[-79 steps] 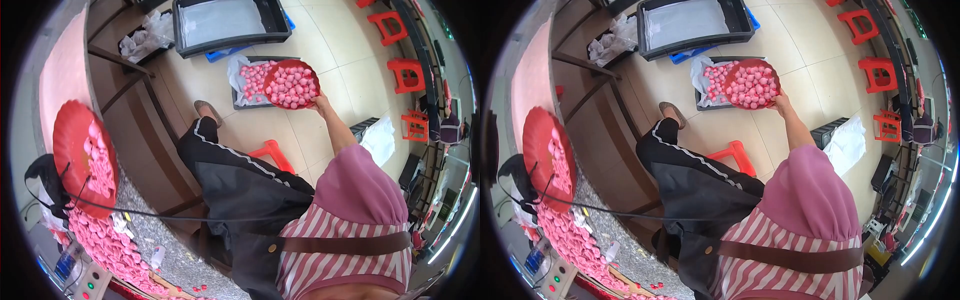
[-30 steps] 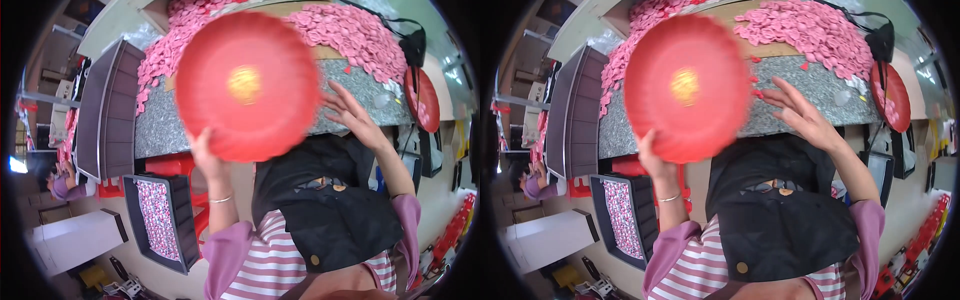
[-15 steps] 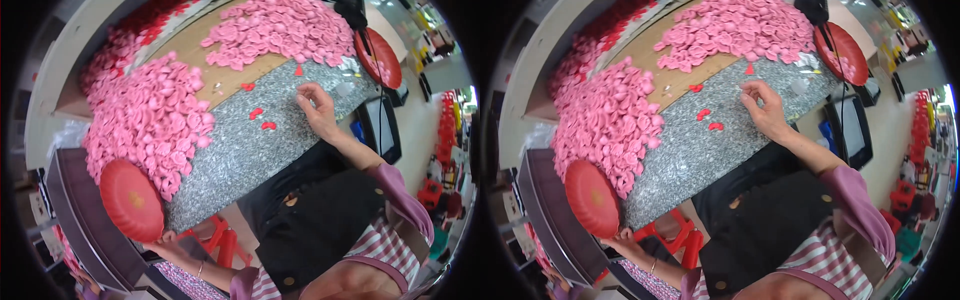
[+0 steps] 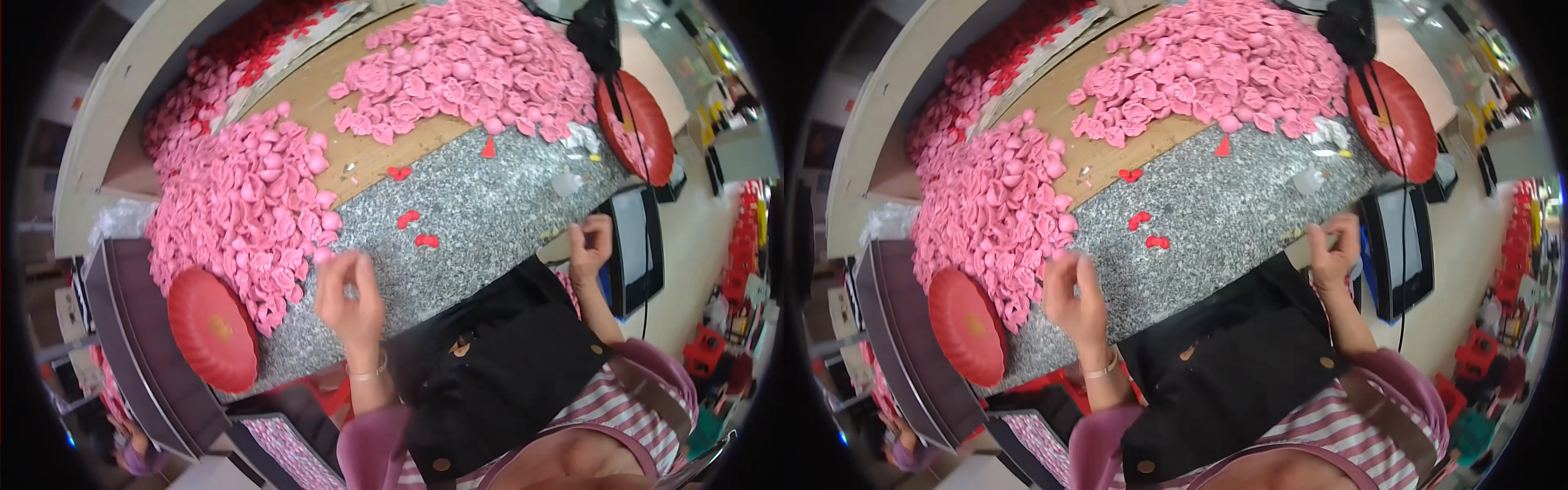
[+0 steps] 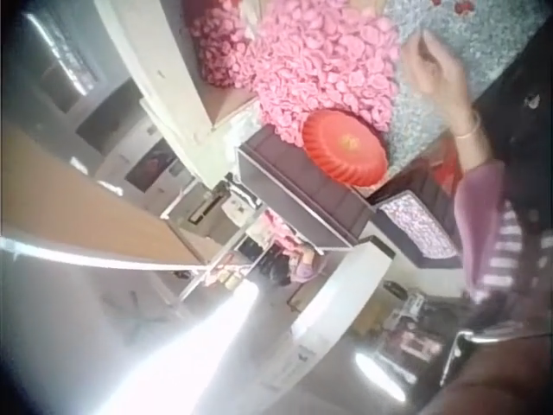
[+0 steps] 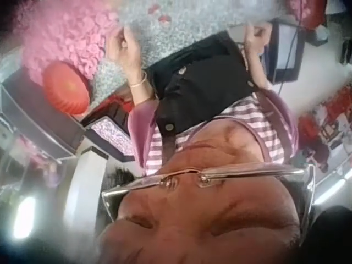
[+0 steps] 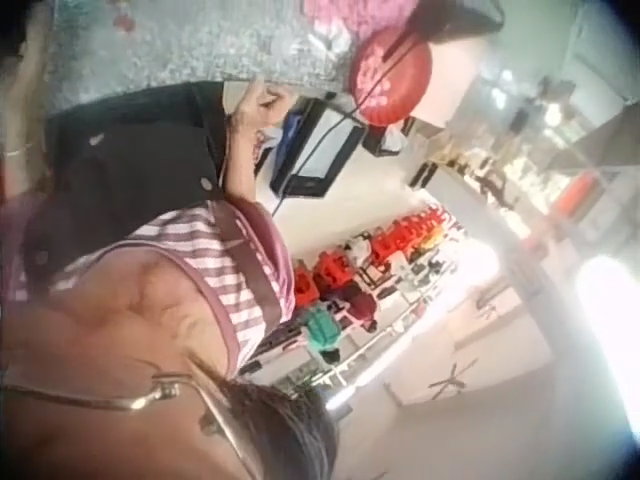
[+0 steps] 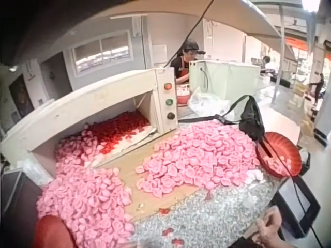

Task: Applying adhesive and manually joining small pink plastic toy components on an assembly line.

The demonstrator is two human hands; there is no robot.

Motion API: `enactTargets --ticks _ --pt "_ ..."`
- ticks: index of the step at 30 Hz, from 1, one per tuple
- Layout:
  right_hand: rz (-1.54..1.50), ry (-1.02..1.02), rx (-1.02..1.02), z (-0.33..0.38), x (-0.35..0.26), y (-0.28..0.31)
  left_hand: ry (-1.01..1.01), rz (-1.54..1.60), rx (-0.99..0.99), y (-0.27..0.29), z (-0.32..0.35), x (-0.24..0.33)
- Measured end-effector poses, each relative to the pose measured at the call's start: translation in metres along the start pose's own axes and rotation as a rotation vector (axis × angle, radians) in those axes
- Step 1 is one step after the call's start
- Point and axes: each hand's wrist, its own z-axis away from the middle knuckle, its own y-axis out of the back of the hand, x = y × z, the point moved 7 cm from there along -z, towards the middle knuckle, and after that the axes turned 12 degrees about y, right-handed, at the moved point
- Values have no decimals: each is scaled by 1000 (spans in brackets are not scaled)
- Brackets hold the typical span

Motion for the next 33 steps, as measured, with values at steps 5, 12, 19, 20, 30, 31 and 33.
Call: enactTargets --ticks 5,12,19,20,30,31,33 --pt "121 -192 -107 -38 24 10 65 3 -14 -38 -19 -6" --pt "-38 -161 -289 -70 29 -38 -197 -263 -289 -104 -64 3" --pt "-16 -119 -315 -83 28 -43 -283 -294 -367 -111 -62 9" --pt "9 -103 -272 -80 25 -40 -306 -247 -383 -112 -61 6" --pt "-350 38 -517 -84 -92 -140 -446 -164 -621 -123 -47 27" --pt "-347 42 -517 -92 -87 -152 -434 -125 -631 -127 -47 29" --pt "-306 256 -733 -87 -90 -195 -357 -111 -616 -129 -50 16"
